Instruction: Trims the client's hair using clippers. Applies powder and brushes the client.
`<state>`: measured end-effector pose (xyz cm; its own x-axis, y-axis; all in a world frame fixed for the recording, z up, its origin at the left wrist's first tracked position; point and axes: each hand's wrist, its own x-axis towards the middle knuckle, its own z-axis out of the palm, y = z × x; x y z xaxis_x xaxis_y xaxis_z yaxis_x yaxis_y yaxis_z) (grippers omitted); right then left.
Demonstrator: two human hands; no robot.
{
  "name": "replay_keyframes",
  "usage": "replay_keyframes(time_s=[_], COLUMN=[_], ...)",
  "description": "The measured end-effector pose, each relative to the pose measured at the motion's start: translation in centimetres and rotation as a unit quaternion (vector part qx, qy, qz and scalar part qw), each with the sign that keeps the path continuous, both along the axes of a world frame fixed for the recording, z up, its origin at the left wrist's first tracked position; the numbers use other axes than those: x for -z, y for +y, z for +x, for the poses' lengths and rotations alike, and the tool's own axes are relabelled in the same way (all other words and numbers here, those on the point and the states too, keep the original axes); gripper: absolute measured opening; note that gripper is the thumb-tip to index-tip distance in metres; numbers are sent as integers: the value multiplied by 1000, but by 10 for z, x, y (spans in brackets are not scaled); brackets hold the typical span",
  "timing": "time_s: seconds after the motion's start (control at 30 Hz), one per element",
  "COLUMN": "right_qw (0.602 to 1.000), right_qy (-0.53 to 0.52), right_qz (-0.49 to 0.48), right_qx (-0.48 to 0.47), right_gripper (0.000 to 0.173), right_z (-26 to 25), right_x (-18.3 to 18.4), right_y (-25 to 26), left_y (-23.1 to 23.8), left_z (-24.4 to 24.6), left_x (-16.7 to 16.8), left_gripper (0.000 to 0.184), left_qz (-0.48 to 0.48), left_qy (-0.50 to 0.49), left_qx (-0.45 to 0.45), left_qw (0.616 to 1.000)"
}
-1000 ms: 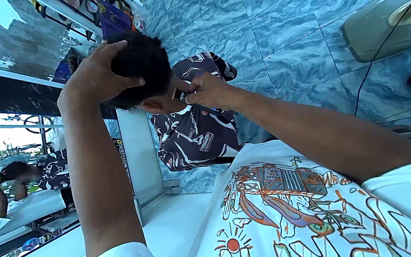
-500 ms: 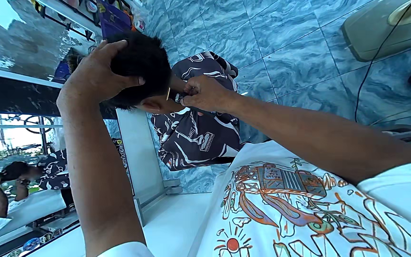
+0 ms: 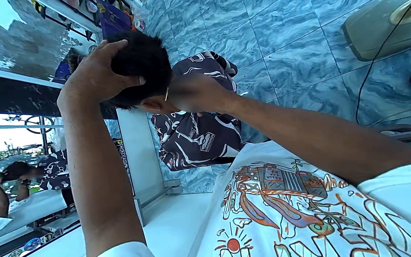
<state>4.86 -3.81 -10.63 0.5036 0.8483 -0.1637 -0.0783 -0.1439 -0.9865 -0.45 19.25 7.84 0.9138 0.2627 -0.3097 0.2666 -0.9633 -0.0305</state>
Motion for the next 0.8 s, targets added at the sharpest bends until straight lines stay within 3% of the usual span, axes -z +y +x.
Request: replay_keyframes(time_s=[0.8], right_qw=[1000], right_qy=[-16], right_qz=[-8], right_qx=[-2], right_gripper=[29], right_z=[-4], right_x=[1], right_y=[1], left_y=[1], left_z=[0], left_x=[0], left_gripper=[90], left_qz=[-1], left_qy=[-3], left_qx=[5], left_qw=[1000])
